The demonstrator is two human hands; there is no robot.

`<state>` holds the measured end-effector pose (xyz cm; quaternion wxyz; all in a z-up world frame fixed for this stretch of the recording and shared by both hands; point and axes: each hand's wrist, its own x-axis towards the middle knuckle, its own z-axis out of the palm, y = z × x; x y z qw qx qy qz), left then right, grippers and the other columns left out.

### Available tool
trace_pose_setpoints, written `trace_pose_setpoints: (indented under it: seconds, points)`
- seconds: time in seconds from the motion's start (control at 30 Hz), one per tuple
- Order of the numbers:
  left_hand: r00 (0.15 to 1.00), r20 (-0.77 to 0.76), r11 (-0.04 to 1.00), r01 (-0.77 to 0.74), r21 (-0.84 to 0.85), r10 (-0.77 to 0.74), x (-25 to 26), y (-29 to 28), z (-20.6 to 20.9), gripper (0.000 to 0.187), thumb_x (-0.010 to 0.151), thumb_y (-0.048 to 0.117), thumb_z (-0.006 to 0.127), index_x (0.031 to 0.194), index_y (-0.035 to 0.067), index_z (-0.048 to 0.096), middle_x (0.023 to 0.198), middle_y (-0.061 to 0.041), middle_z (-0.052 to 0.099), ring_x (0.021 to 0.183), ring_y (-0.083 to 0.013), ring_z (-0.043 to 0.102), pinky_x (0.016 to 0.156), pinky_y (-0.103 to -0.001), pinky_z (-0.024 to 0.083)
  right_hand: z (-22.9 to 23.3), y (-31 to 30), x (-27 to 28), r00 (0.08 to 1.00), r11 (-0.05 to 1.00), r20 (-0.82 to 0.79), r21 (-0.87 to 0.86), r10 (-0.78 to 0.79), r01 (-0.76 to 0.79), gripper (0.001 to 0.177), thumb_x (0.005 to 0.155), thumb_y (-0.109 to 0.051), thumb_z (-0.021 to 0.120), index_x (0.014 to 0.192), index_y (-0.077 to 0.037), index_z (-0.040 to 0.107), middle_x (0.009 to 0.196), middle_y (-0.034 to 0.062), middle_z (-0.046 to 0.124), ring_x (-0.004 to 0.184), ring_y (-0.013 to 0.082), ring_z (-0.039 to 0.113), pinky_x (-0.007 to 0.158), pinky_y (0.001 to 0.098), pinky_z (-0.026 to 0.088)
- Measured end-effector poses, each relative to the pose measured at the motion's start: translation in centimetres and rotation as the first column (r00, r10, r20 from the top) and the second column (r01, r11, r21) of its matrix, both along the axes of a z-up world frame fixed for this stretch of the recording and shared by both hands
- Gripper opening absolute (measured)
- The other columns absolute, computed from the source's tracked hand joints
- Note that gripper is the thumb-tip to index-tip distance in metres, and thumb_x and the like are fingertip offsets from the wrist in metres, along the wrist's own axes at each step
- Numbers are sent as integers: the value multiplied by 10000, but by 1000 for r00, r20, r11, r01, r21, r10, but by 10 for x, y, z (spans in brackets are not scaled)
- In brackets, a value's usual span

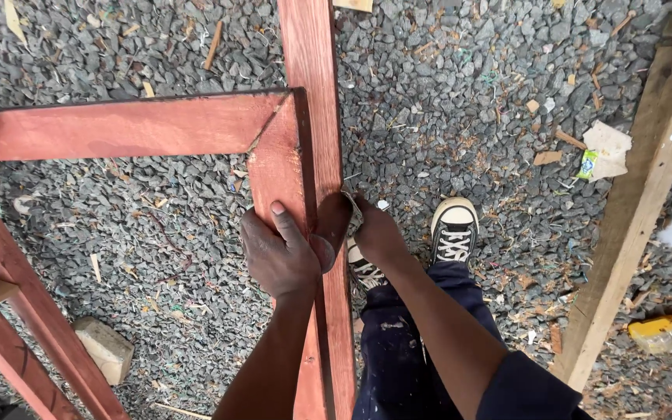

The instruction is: Sanding the surfaces and edges of a wooden frame using a piece of sandpaper

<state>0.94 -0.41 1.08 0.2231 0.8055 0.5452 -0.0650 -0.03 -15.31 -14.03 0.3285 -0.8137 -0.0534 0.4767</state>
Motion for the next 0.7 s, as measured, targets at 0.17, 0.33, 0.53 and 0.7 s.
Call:
trace_pose_setpoints:
  seconds: [0.17, 0.33, 0.53, 0.7]
  points:
    - [1000, 1, 999, 8, -35, -8, 7, -1, 12, 634, 992, 666, 389, 1189, 72, 493, 1070, -195, 576, 1074, -482, 608, 938, -613, 489, 65, -22, 35, 924, 939, -213, 60, -318, 338, 596, 982, -47, 476, 1561, 14, 350, 1144, 338, 673, 585, 294, 648, 457, 407, 448]
    - [998, 51, 998, 33, -62, -30, 11, 0, 18, 744, 929, 732, 495, 1247, 60, 485, 1107, -225, 579, 1108, -507, 589, 973, -635, 467, 81, -38, 30, 819, 825, -379, 202, -432, 528, 557, 1021, -112, 452, 1568, -41, 371, 1216, 324, 656, 622, 329, 653, 484, 433, 446]
    - [988, 82, 991, 131, -6, -130, 2, 3, 6, 982, 756, 758, 694, 1448, 123, 410, 1259, -195, 483, 1142, -538, 588, 962, -664, 506, 132, -36, 53, 814, 872, -419, 93, -403, 480, 546, 1003, -90, 466, 1537, 2, 394, 1125, 324, 691, 560, 178, 531, 523, 401, 401]
    - [891, -22, 869, 448, 209, -454, 27, 16, 20, 1019, 800, 644, 721, 1535, 89, 286, 1377, -243, 409, 1299, -496, 482, 1064, -657, 413, 134, -42, 62, 813, 878, -407, 51, -416, 475, 565, 953, -148, 569, 1502, -30, 504, 1092, 290, 715, 722, 318, 706, 613, 446, 496]
